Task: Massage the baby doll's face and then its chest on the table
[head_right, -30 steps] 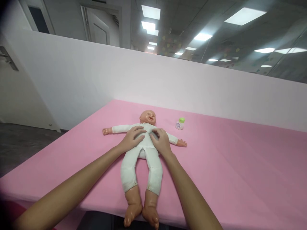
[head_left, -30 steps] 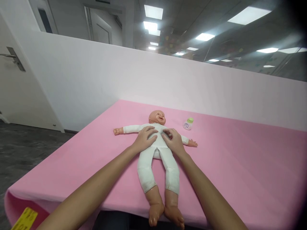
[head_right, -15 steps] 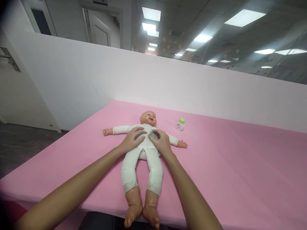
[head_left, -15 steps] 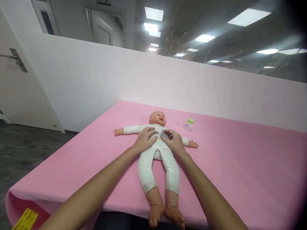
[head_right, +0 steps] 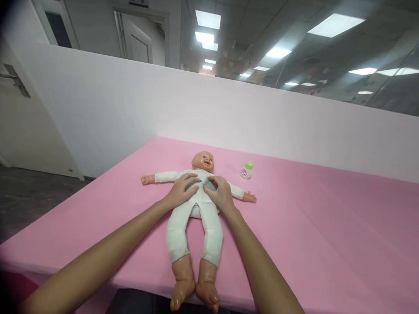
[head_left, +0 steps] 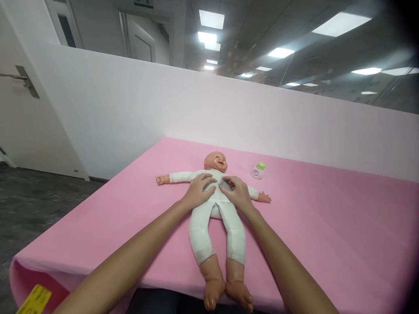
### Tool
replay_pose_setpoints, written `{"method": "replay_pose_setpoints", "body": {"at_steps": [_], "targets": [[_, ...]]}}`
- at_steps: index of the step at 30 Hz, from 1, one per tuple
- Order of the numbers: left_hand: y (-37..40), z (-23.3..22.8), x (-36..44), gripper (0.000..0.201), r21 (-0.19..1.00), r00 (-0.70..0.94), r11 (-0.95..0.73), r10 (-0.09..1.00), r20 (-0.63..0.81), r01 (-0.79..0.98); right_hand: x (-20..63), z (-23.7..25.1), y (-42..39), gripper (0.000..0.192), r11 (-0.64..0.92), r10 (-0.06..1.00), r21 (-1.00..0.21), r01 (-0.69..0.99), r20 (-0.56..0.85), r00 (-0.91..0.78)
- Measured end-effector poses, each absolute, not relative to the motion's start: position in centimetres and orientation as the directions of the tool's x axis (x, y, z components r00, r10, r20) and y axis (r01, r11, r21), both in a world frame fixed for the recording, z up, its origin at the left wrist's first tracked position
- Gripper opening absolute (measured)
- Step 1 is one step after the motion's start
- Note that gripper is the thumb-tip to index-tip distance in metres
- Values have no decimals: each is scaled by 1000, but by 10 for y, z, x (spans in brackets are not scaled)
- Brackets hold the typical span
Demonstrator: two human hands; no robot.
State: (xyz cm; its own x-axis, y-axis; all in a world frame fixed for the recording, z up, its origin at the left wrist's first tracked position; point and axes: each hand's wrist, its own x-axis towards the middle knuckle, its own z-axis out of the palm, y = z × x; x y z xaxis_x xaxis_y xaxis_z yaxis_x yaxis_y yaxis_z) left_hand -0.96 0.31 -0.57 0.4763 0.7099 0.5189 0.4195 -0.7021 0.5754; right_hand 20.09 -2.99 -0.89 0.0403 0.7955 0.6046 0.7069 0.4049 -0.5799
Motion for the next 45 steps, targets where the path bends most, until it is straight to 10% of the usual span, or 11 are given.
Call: {"method": "replay_pose_setpoints", "body": {"at_steps": [13, 24, 45], "targets": [[8, -13, -9, 54, 592, 466, -685, 726, 506, 424, 199, -15, -36, 45, 509, 790, -545, 666, 604, -110], [-2, 1, -10, 17, 563, 463, -699, 715, 524, 441, 195, -3, -40, 12, 548, 759, -533, 645, 642, -114], [1, -5, -10, 32, 524, 487, -729, 684, 544, 439, 192, -7, -43, 24, 568, 754, -508, 648, 636, -163]]}}
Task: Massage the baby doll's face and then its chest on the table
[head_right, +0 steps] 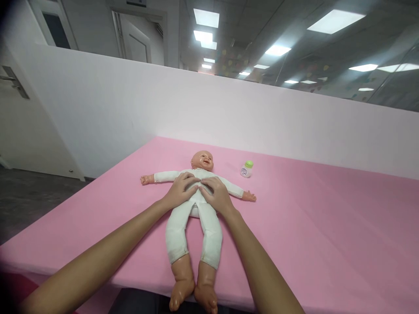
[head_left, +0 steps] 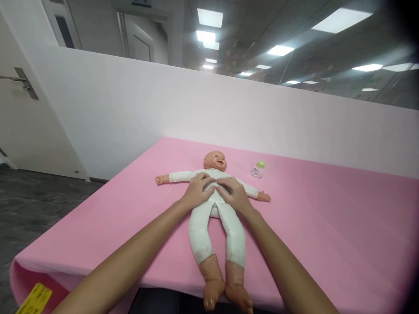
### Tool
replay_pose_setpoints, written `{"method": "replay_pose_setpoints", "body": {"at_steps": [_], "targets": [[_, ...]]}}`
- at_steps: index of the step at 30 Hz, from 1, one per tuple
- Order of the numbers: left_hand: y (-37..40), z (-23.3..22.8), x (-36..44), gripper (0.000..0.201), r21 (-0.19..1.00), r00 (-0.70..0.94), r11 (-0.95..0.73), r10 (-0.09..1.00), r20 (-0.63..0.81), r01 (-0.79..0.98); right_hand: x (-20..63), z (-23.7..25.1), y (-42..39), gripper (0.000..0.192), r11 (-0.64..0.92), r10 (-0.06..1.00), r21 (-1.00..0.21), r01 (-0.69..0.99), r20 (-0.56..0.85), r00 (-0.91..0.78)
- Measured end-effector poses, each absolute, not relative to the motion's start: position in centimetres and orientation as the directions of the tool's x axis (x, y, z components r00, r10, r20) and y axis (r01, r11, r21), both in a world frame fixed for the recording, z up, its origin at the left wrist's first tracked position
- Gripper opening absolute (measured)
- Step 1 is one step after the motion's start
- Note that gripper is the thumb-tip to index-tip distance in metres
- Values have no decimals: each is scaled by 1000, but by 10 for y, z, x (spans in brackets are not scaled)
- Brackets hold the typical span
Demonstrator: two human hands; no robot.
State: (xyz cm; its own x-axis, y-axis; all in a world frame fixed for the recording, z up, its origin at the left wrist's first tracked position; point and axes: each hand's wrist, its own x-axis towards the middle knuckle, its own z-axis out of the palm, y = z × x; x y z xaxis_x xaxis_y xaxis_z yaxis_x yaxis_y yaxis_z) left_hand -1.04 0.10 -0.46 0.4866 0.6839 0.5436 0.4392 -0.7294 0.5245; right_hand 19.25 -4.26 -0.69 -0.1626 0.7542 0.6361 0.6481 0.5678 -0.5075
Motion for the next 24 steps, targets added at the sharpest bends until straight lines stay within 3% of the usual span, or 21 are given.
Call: {"method": "replay_pose_setpoints", "body": {"at_steps": [5, 12, 19, 24], "targets": [[3, -11, -9, 47, 526, 486, -706, 708, 512, 475, 195, -11, -40, 46, 551, 791, -523, 650, 575, -208], [-5, 1, -10, 29, 531, 495, -696, 718, 490, 484, 193, -6, -43, 26, 553, 783, -518, 652, 591, -194], [-4, -4, -9, 46, 540, 493, -668, 743, 452, 512, 198, -17, -38, 48, 490, 823, -515, 703, 539, -179], [-5, -2, -9, 35, 530, 490, -692, 722, 489, 490, 198, -17, -36, 33, 482, 820, -520, 706, 551, -154]]}}
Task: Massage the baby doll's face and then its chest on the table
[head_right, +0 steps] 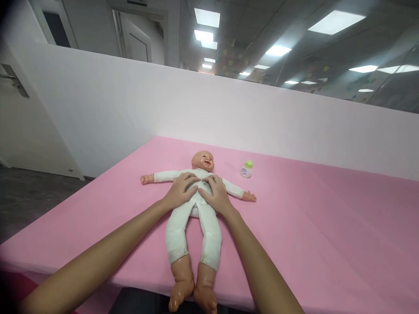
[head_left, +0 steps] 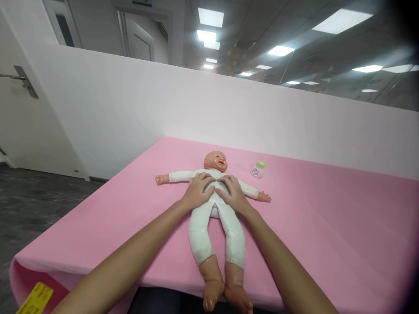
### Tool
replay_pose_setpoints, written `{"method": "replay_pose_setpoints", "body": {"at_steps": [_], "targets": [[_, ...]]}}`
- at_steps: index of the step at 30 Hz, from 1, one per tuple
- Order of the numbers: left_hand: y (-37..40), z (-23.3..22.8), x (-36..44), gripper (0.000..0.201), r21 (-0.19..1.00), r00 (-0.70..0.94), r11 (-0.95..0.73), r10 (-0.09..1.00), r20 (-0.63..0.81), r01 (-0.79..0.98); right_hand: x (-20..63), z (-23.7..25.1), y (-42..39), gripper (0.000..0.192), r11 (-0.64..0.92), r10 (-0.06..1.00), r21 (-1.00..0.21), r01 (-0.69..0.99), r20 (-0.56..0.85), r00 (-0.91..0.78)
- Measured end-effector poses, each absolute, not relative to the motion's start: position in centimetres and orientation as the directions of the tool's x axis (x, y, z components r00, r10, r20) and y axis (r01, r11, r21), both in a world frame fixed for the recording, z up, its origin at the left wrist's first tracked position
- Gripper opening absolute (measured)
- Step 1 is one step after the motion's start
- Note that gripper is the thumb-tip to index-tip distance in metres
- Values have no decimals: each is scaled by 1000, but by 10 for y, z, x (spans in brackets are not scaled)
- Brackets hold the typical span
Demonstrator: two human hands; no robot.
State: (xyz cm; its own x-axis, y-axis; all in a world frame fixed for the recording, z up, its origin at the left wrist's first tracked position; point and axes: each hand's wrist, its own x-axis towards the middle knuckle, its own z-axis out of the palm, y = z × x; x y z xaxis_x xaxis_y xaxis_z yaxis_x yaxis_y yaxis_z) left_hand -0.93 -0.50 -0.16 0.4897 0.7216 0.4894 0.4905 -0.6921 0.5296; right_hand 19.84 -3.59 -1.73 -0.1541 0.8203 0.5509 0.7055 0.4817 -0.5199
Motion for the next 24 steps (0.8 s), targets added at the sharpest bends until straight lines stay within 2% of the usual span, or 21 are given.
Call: {"method": "replay_pose_setpoints", "body": {"at_steps": [2, 7, 9, 16, 21, 24], "targets": [[-5, -3, -9, 37, 523, 488, -693, 721, 492, 496, 198, -18, -35, 30, 489, 813, -518, 701, 563, -150], [-1, -9, -8, 52, 535, 488, -650, 760, 430, 540, 199, -22, -34, 44, 496, 822, -544, 677, 545, -163], [-1, -8, -8, 49, 538, 492, -659, 752, 440, 526, 199, -22, -34, 43, 494, 824, -550, 674, 544, -159], [-6, -1, -10, 31, 519, 466, -703, 711, 526, 486, 193, -14, -39, 21, 506, 787, -528, 682, 606, -114], [-7, -1, -9, 33, 536, 466, -701, 714, 523, 471, 192, -15, -40, 33, 478, 788, -548, 687, 613, -60], [-6, -2, -9, 34, 538, 469, -696, 718, 515, 475, 192, -15, -39, 33, 462, 793, -555, 691, 608, -42]]}}
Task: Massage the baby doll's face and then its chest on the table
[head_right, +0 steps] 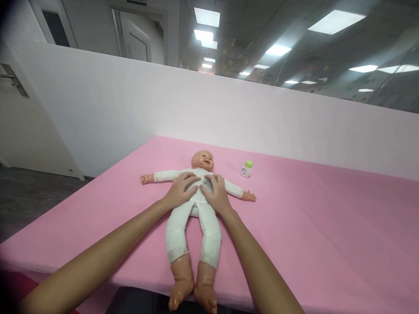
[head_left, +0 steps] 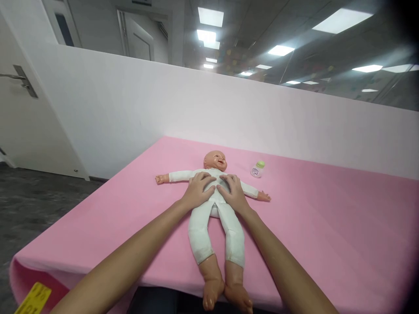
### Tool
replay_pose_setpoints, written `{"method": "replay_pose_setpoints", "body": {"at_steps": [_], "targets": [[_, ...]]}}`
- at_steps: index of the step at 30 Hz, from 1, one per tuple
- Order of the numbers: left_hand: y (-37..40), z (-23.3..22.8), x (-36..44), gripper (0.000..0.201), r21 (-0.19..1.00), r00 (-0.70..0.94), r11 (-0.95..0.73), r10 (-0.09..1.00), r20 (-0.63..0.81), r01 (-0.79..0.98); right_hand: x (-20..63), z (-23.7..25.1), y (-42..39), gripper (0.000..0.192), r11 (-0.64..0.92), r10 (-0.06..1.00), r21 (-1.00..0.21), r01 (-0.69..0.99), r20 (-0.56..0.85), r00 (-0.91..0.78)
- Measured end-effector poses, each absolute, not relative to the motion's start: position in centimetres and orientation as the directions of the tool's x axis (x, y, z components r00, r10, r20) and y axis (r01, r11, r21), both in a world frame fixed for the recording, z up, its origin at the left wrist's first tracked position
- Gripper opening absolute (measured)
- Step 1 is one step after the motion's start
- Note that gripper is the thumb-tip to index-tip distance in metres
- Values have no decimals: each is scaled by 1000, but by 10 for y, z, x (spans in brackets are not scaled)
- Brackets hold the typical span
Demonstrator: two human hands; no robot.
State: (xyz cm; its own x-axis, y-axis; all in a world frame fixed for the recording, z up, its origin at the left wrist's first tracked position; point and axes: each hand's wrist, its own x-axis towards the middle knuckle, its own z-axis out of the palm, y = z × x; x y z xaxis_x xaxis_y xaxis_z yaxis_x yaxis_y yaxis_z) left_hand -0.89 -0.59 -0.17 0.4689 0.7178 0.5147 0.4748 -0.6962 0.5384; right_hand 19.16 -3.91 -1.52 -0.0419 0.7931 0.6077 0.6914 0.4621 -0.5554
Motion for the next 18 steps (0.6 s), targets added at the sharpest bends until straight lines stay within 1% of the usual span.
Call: {"method": "replay_pose_setpoints", "body": {"at_steps": [18], "targets": [[-2, -6, -9, 35, 533, 476, -693, 721, 503, 486, 193, -17, -35, 23, 458, 788, -581, 673, 616, -4]]}}
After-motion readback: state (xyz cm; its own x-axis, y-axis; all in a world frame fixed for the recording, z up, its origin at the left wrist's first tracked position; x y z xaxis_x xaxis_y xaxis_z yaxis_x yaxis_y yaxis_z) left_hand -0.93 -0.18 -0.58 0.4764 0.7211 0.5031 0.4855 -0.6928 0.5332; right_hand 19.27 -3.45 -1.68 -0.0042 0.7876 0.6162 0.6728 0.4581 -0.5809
